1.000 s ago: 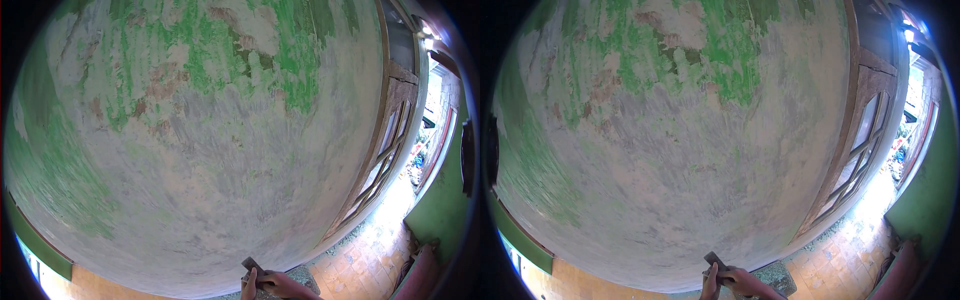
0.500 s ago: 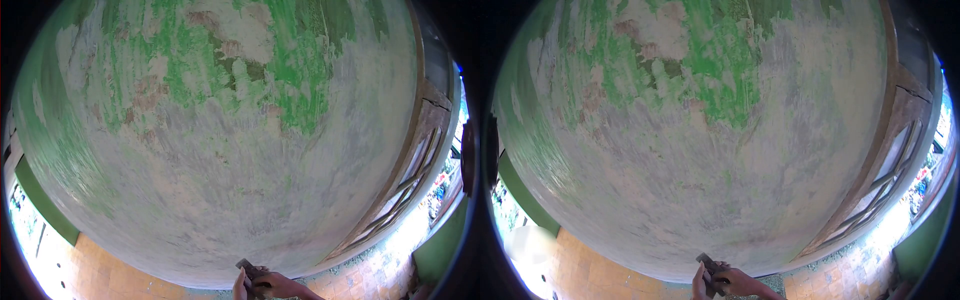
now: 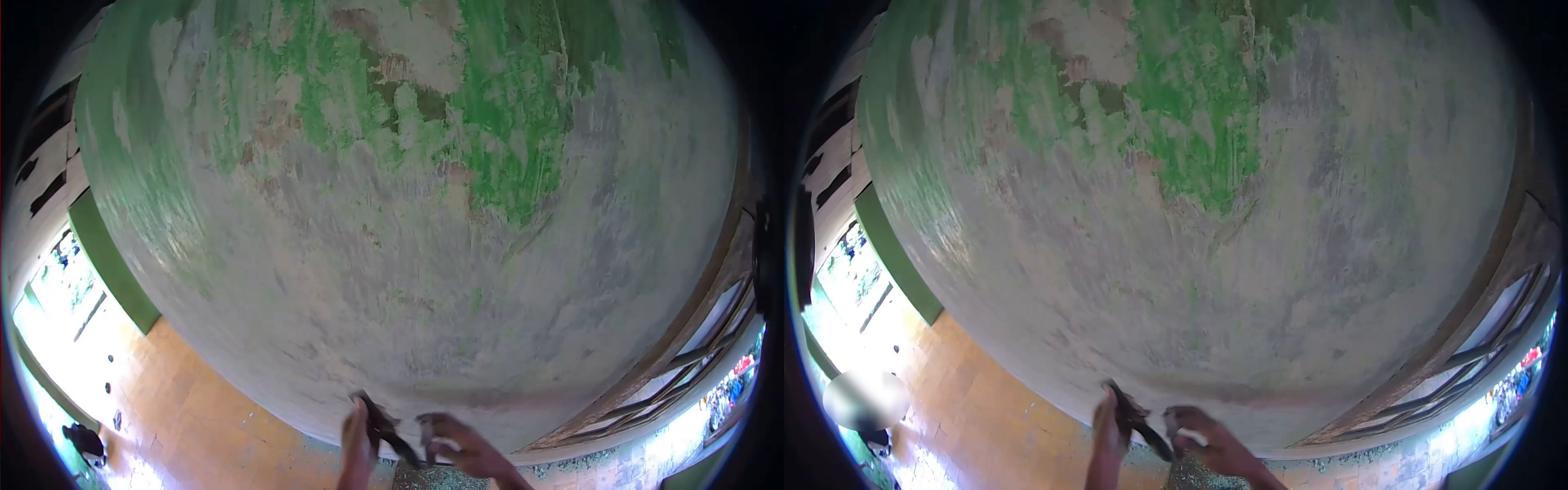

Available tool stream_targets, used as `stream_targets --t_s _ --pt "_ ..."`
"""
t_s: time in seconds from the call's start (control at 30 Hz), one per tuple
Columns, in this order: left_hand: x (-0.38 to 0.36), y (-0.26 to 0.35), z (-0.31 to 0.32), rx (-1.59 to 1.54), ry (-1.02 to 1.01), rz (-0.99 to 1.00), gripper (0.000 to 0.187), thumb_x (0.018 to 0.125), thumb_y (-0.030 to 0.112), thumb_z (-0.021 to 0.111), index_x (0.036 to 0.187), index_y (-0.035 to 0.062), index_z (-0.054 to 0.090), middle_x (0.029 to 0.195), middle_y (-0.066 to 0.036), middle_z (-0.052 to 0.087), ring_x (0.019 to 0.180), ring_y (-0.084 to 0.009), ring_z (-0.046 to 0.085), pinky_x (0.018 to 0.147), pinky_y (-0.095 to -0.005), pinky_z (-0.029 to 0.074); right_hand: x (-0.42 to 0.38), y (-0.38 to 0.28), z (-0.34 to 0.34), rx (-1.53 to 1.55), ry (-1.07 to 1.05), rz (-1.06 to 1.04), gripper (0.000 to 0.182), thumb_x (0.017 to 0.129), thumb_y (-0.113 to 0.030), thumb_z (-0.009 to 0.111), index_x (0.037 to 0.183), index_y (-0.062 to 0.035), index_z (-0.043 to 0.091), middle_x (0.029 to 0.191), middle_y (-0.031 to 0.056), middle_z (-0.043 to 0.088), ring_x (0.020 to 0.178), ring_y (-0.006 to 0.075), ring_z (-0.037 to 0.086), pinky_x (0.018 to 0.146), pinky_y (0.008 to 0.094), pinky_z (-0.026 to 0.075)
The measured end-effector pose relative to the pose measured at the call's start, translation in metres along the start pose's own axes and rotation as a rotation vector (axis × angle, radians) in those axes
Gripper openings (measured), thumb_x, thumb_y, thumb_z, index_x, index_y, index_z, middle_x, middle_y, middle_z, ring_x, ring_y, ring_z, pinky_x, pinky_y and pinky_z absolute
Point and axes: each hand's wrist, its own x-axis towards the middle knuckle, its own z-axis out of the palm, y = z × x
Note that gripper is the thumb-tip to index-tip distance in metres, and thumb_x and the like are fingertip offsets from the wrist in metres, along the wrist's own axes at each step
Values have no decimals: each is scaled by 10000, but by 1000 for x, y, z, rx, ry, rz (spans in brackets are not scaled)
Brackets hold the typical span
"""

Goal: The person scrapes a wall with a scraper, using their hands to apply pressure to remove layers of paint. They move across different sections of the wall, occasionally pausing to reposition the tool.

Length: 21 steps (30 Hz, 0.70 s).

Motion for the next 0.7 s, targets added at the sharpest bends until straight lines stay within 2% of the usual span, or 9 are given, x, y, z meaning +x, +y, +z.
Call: stream_targets --t_s 0.03,0.1,0.13,0.17,0.23,0.33,0.47,0.53,0.7 --pt "0 20 7 159 47 130 443 1075 422 520 900 29 629 706 -48 627 594 -147 626 593 -302 532 3 -4 -16 -122 55 -191 117 977 -123 661 1000 -12 688 1027 127 664 1162 315 606 1006 424 452" --pt "-7 67 38 370 31 348 319 1083 323 517 906 65 580 613 0 539 505 -78 526 445 -244 410 -5 -56 -39 -308 188 -179 29 894 -22 698 906 -20 673 1014 130 682 1069 295 665 899 399 515" --pt "-12 88 54 441 10 436 212 1075 259 535 1087 49 560 671 -21 563 504 -82 520 432 -247 399 -6 -68 -49 -375 264 -228 53 873 15 696 908 -17 671 999 135 688 1014 287 689 845 385 538" --pt "-21 104 80 490 73 551 276 1066 197 545 1295 57 484 806 -57 598 528 -87 534 434 -237 396 -4 -75 -59 -371 253 -225 53 873 15 696 908 -17 671 999 135 688 1014 287 689 845 385 538" --pt "-34 134 123 532 24 837 388 1059 141 545 1414 78 403 946 -94 607 563 -89 554 440 -226 400 -1 -88 -75 -470 371 -366 144 785 101 585 832 -3 673 929 154 696 917 273 719 800 354 554" --pt "-29 162 170 559 -102 1217 402 1041 139 585 1412 88 437 1065 -105 591 555 -97 569 447 -222 418 2 -88 -88 -448 328 -351 136 783 98 595 844 10 677 918 158 690 823 257 726 726 334 564" --pt "-22 191 224 691 -273 1371 370 999 93 636 1358 46 560 1155 -116 592 666 -123 639 503 -231 478 -1 -82 -98 -465 269 -394 164 782 146 601 881 33 667 939 148 687 875 252 741 758 326 609" --pt "-18 194 241 832 -250 1629 473 933 48 687 1385 36 549 1170 -114 592 777 -168 666 619 -280 552 -2 -79 -102 -492 252 -390 169 785 154 599 885 36 666 952 149 688 893 254 742 773 328 614" --pt "-29 187 239 985 -239 1618 629 875 6 701 1469 38 497 1159 -140 595 905 -236 691 749 -340 578 -4 -78 -103 -443 253 -377 149 818 97 686 921 -10 686 940 115 718 876 277 713 764 355 539"
